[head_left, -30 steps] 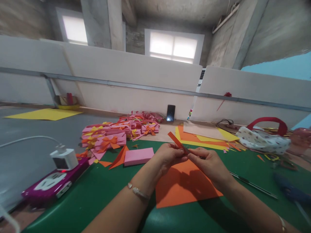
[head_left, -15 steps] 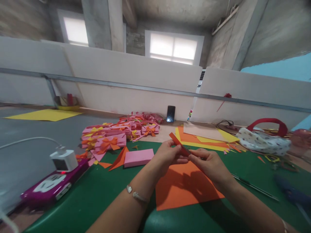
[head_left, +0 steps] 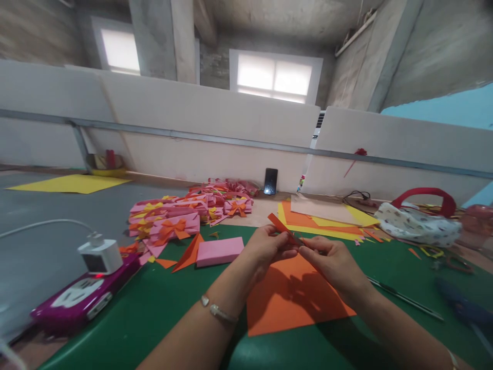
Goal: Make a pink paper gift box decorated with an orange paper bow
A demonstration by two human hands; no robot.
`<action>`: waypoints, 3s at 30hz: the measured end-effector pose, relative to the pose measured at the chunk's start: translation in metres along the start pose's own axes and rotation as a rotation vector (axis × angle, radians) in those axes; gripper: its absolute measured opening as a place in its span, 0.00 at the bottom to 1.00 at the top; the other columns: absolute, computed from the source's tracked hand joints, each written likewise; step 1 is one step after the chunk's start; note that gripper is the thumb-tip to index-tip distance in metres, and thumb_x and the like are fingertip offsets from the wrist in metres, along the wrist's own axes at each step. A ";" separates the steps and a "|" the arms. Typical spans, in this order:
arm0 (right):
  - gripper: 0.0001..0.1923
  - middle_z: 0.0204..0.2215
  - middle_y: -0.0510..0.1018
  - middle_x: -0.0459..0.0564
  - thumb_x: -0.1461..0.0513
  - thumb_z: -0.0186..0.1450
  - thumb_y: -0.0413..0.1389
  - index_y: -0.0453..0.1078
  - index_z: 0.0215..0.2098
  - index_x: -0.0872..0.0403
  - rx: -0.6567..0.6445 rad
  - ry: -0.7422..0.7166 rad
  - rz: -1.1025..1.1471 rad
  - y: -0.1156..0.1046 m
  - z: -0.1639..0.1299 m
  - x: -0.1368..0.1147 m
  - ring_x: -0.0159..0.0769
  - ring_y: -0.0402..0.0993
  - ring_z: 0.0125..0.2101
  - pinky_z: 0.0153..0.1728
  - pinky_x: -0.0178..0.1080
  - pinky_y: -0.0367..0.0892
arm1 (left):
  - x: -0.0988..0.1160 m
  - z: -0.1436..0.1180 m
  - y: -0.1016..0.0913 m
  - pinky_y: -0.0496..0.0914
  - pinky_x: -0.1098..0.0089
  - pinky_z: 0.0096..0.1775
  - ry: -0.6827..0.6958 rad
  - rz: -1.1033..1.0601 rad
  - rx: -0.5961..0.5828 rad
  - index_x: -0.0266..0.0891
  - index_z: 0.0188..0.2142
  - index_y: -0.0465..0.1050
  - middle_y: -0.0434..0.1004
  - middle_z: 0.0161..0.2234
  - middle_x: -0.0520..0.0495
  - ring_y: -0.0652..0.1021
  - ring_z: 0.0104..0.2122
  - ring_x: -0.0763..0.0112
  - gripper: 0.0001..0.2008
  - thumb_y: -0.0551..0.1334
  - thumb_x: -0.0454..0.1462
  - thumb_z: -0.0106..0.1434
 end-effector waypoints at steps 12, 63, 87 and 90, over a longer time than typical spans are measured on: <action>0.14 0.26 0.69 0.46 0.56 0.56 0.56 0.77 0.37 0.51 0.026 -0.025 -0.050 0.000 0.000 -0.003 0.32 0.60 0.26 0.25 0.33 0.56 | -0.003 0.004 -0.001 0.73 0.78 0.31 0.034 -0.019 0.009 0.30 0.30 0.73 0.77 0.31 0.41 0.77 0.27 0.75 0.03 0.60 0.27 0.56; 0.16 0.28 0.74 0.47 0.56 0.56 0.55 0.76 0.41 0.51 0.033 0.005 -0.045 0.001 -0.001 -0.004 0.33 0.63 0.27 0.26 0.34 0.56 | -0.006 0.002 0.002 0.73 0.75 0.35 0.025 0.003 -0.035 0.30 0.30 0.75 0.79 0.30 0.41 0.78 0.29 0.73 0.04 0.64 0.30 0.53; 0.16 0.32 0.76 0.50 0.55 0.57 0.56 0.75 0.41 0.51 0.013 0.004 0.028 0.002 0.000 -0.001 0.39 0.69 0.34 0.33 0.37 0.63 | -0.006 0.001 0.004 0.73 0.77 0.34 -0.046 -0.052 -0.005 0.29 0.26 0.74 0.77 0.28 0.43 0.77 0.26 0.76 0.06 0.59 0.25 0.56; 0.15 0.30 0.76 0.48 0.55 0.57 0.56 0.76 0.40 0.51 0.015 -0.005 0.004 0.002 0.001 0.000 0.38 0.69 0.32 0.32 0.37 0.62 | -0.005 0.000 0.003 0.72 0.77 0.33 -0.056 -0.038 0.004 0.29 0.27 0.74 0.77 0.27 0.44 0.76 0.25 0.77 0.06 0.59 0.25 0.56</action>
Point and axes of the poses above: each hand's wrist, its own z-axis towards the middle knuckle, its own y-axis out of the palm, x = y × z, the point moved 4 cm from there along z, towards the middle knuckle
